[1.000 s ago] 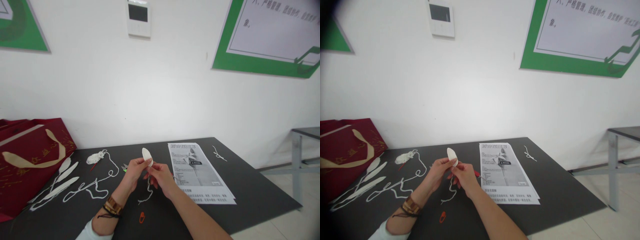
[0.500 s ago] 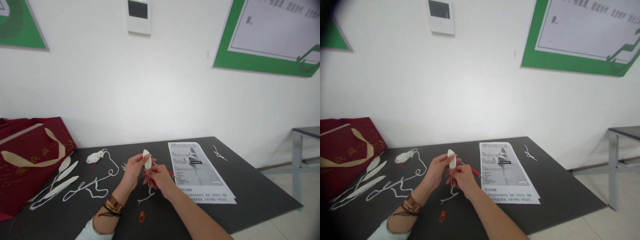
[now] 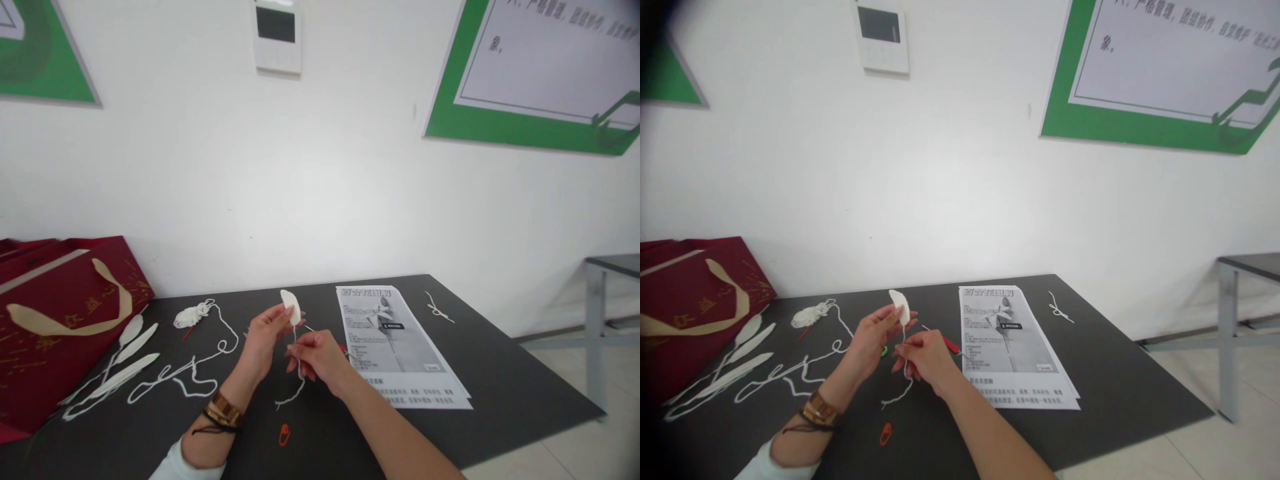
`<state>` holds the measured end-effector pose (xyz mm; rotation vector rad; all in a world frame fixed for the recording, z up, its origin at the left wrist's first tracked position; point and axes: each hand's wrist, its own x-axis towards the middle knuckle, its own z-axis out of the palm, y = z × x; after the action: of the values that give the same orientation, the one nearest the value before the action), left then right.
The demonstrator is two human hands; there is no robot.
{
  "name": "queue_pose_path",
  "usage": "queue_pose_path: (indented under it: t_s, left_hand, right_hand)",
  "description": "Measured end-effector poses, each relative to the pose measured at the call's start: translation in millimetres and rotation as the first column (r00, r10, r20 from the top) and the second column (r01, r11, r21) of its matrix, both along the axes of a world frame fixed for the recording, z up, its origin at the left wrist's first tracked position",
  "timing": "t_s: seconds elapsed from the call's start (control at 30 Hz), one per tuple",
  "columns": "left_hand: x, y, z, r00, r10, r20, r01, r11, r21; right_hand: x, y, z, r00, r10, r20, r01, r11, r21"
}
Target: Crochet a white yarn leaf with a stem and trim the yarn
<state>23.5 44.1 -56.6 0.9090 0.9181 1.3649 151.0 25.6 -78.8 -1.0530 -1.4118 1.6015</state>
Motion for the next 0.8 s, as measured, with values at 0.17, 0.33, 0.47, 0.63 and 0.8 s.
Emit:
queue_pose_path:
  t_s: [0.17, 0.33, 0.47, 0.63, 0.8]
  left_hand:
    - [2, -8, -9.0, 0.966, -0.231, -0.114, 0.226, 0.973, -0.051]
    - [5, -8, -17.0, 0.983, 0.016, -0.185, -0.024, 0.999, -0.039]
    - [3, -6, -19.2, 0.980, 0.106, -0.171, -0.113, 0.993, -0.029]
    - [-4, -3, -19.1, 0.994, 0.099, -0.044, -0.101, 0.994, -0.046]
    - [-10, -4, -16.6, 0.998, 0.033, 0.048, -0.029, 0.996, -0.081]
  right_hand:
    - [5, 5, 1.0, 0.998, -0.045, -0.039, 0.046, 0.998, 0.039]
    - [4, 5, -5.8, 0.999, 0.005, 0.047, -0.009, 0.996, 0.090]
    - [3, 3, -9.1, 0.991, 0.041, 0.128, -0.051, 0.996, 0.076]
    - [-1, -5, -8.0, 0.973, 0.187, 0.132, -0.188, 0.982, -0.006]
    - [7, -4, -3.1, 0.955, 0.252, 0.159, -0.253, 0.967, -0.014]
